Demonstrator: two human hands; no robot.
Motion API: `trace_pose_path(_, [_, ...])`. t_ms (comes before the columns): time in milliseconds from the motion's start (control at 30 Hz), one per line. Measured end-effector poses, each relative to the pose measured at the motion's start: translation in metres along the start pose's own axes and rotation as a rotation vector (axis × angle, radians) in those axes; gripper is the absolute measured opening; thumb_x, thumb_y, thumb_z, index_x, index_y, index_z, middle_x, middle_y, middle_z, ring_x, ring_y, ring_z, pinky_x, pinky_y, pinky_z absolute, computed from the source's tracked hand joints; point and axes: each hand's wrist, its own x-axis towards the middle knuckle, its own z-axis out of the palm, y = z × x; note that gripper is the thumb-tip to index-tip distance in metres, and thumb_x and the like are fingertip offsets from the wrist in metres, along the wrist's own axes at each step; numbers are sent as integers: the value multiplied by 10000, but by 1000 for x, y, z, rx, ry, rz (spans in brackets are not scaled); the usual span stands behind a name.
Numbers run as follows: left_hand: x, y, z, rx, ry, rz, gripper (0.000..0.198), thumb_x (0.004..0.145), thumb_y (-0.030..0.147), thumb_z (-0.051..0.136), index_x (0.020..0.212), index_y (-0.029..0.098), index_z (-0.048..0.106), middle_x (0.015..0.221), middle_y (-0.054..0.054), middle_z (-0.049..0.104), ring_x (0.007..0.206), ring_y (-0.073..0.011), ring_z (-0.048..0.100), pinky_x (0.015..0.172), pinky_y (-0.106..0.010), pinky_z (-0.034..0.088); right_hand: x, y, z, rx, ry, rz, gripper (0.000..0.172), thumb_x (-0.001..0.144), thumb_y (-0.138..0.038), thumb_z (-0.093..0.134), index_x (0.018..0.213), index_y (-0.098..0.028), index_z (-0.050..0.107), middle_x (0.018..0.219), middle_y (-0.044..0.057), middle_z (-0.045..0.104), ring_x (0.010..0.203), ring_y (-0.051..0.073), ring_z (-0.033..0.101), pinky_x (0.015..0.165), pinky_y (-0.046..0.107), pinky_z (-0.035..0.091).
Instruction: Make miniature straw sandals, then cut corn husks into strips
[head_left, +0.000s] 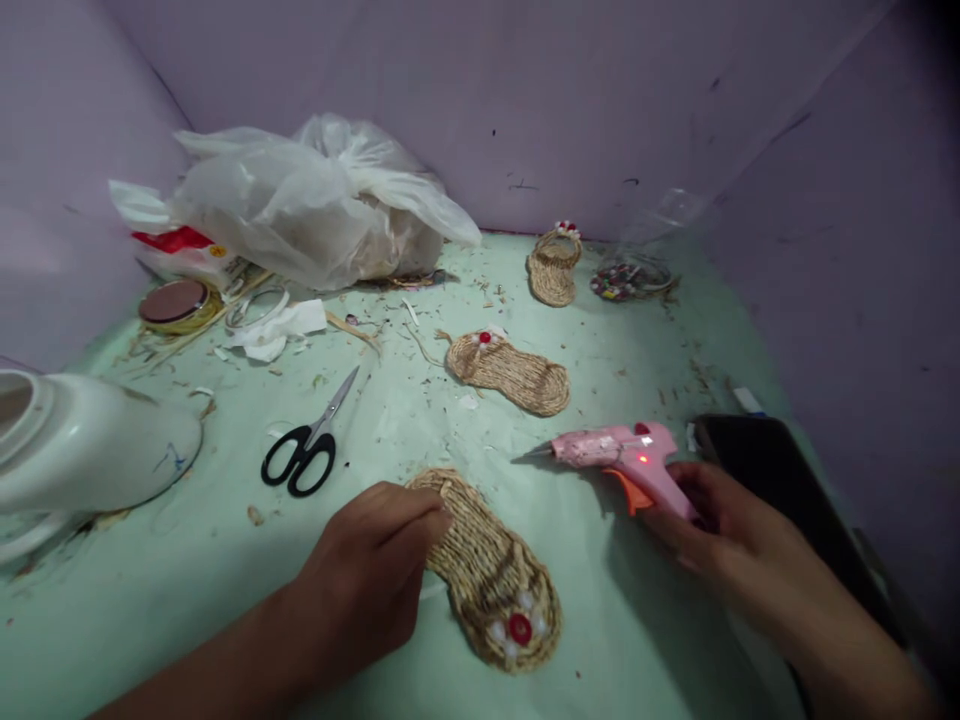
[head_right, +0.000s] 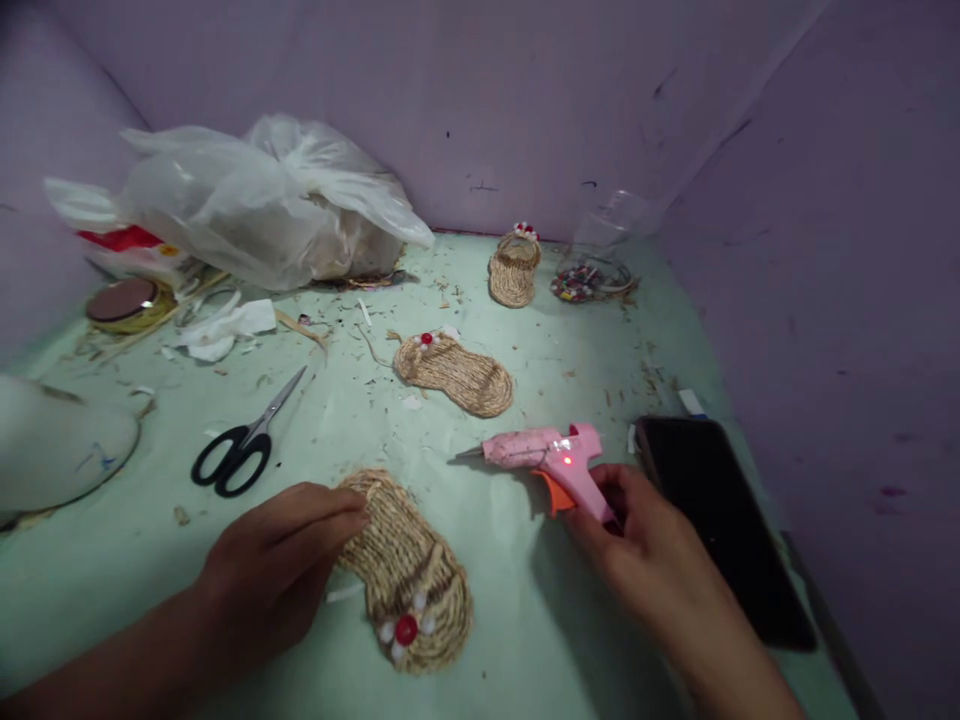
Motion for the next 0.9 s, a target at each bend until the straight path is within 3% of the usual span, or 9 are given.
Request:
trace_pose_path(100, [0,0,-1,-21,4,-29,291,746,8,440,937,197,553,888,-42,666,768,-140,624,677,-247,510,-5,-13,-3,292,-182,116,385,627,-390,669,945,-217,536,578,-33,497,483,134,496,418,233,433])
trace_pose_path(267, [1,2,-3,-42,4,-14,330,721,1,431,972,183,548,912,-57,660,790,-148,622,697,-253,519,-14,-30,15,530,-406,22,231,672,-401,658,752,-196,591,629,2,509,526,131,512,482,246,476])
trace_pose_path(467, [0,5,-3,27,-31,12,327,701,24,435,985,141,549,948,-92,648,825,-180,606,751,-309,531,-25,-19,33,507,-256,-70,183,721,-376,641,831,-233,611,722,28,632,623,174,600,521,249,509])
trace_pose_path(600, [1,8,-4,46,-76,-3,267,694,22,431,881,144,577,878,-90,650,766,-178,606,712,-309,538,-27,-15,33,364,-267,-204,234,729,-359,630,928,-236,633,843,50,681,754,209,637,618,270,534])
trace_pose_path(767, [3,10,-7,54,-110,-3,210,692,25,444,810,136,577,849,-96,642,761,-186,596,722,-323,534,-26,-5,37,262,-248,-217,281,741,-376,607,959,-204,648,755,49,670,717,211,631,576,252,526])
trace_pose_path(900, [2,10,-7,57,-96,14,219,690,25,441,831,130,572,860,-95,639,777,-187,590,737,-324,531,-28,3,39,147,-228,-208,275,735,-411,599,887,-195,676,670,36,637,563,177,576,458,239,486])
